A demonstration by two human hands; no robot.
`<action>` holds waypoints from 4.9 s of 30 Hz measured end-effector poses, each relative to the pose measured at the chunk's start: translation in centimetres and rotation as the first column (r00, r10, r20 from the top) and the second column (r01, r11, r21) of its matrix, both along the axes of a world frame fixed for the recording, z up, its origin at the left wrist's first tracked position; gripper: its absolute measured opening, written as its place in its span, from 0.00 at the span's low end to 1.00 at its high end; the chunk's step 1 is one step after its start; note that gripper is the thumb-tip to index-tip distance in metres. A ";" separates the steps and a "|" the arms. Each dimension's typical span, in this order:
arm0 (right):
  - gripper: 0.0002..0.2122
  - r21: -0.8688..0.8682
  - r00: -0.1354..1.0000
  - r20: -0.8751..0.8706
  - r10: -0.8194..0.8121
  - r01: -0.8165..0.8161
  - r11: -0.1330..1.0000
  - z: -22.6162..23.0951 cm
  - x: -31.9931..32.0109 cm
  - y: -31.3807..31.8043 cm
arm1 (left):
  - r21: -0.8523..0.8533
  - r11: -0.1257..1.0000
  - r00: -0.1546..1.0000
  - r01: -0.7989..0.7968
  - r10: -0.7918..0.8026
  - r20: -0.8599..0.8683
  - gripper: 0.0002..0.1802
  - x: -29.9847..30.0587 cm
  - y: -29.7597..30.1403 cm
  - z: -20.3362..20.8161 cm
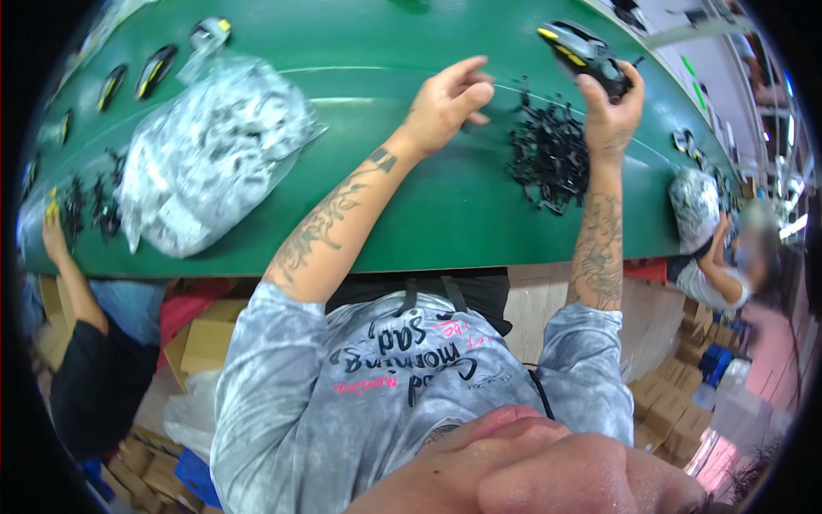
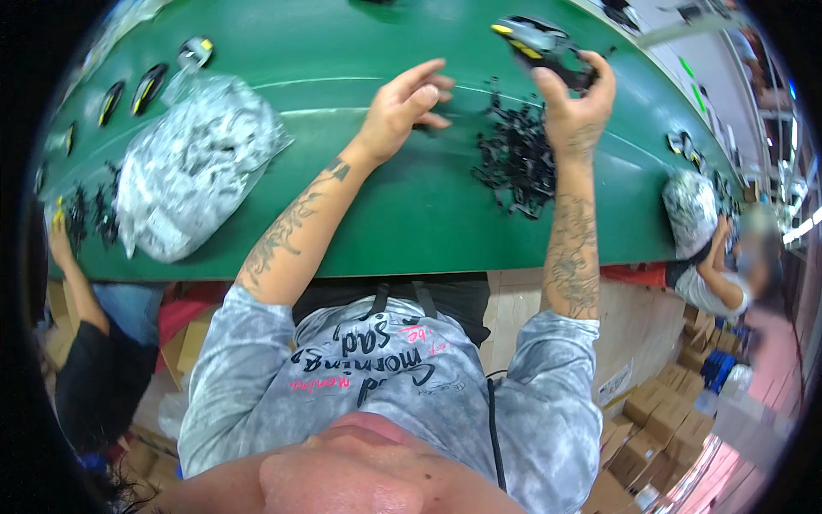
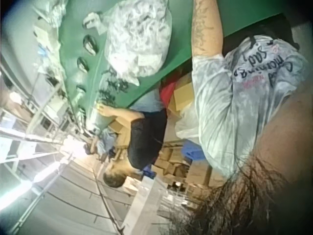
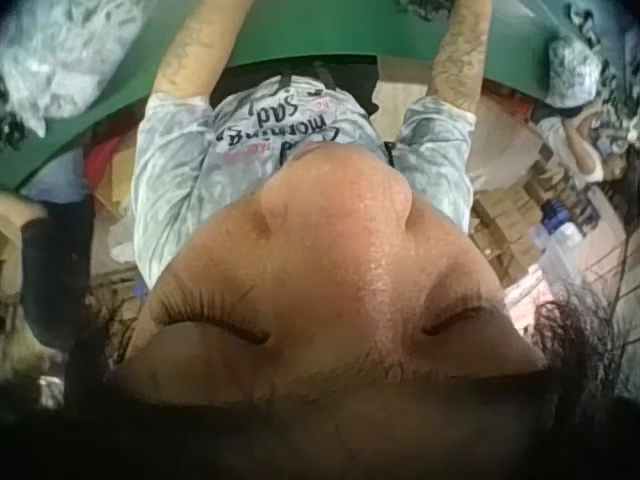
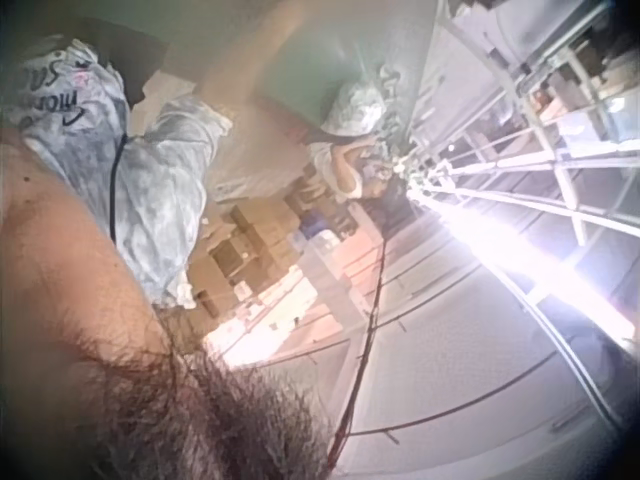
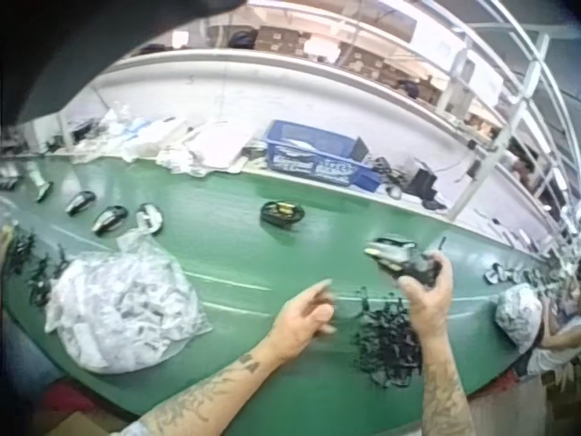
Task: The recorder is assembling computer mice on a factory conveyor belt, attaching components and placing them in plastic bags.
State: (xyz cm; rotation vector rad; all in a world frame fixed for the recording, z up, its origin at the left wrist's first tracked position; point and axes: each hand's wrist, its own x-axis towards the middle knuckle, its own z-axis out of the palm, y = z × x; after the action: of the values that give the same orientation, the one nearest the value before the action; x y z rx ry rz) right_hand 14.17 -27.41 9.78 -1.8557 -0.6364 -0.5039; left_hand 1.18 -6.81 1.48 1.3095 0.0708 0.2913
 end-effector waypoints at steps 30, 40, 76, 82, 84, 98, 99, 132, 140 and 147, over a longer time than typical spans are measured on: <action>0.12 0.192 0.903 -0.383 0.195 -0.129 0.973 -7.9 -3.9 11.3 | -0.446 0.892 0.997 0.074 -0.052 0.060 0.33 0.6 6.4 -1.4; 0.14 -0.151 0.995 -0.085 0.052 -0.065 0.986 -6.9 -4.3 10.7 | -0.594 0.803 0.997 0.035 0.017 0.081 0.25 0.4 5.1 -1.1; 0.15 0.711 0.623 -0.501 0.601 -0.099 0.696 -8.3 -2.6 10.1 | -0.206 0.977 0.993 0.052 -0.028 0.117 0.24 0.3 5.6 -1.1; 0.27 -0.578 0.991 0.101 0.092 -0.017 0.816 -6.7 -7.1 12.2 | 0.566 0.545 0.756 -0.618 0.609 0.239 0.09 -0.1 7.4 -2.1; 0.27 -0.764 0.988 0.025 0.156 -0.082 0.640 -6.2 -8.1 11.9 | 0.705 0.229 0.616 -0.672 0.701 0.359 0.07 -1.0 7.9 -0.8; 0.10 -0.437 0.707 0.047 0.705 -0.620 0.651 0.5 -19.6 22.2 | 0.373 0.560 0.664 -0.739 0.700 0.265 0.08 0.0 9.3 -1.2; 0.12 -0.510 0.685 0.089 0.723 -0.593 0.624 -0.3 -18.8 24.5 | 0.349 0.579 0.666 -0.737 0.710 0.228 0.08 0.0 8.7 -1.2; 0.05 0.194 0.762 -0.605 0.231 -0.140 0.971 -5.2 -10.8 6.8 | -0.710 0.701 0.994 0.064 0.019 0.108 0.04 0.4 7.4 -1.2; 0.18 -0.041 0.803 -0.563 0.198 -0.266 0.963 -3.0 -7.7 9.6 | -0.195 0.969 0.988 0.152 -0.141 0.070 0.09 0.1 5.8 -0.2; 0.19 0.046 0.629 -0.682 0.373 -0.472 0.880 -3.0 -6.0 10.1 | -0.329 0.940 0.992 -0.085 0.109 0.056 0.14 0.6 7.0 -1.7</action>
State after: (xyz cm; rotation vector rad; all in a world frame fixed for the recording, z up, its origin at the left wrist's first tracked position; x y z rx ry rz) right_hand 8.19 -17.31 6.73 -1.7601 -0.5764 0.5479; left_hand 1.80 0.17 -0.20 0.9660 0.1172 0.3944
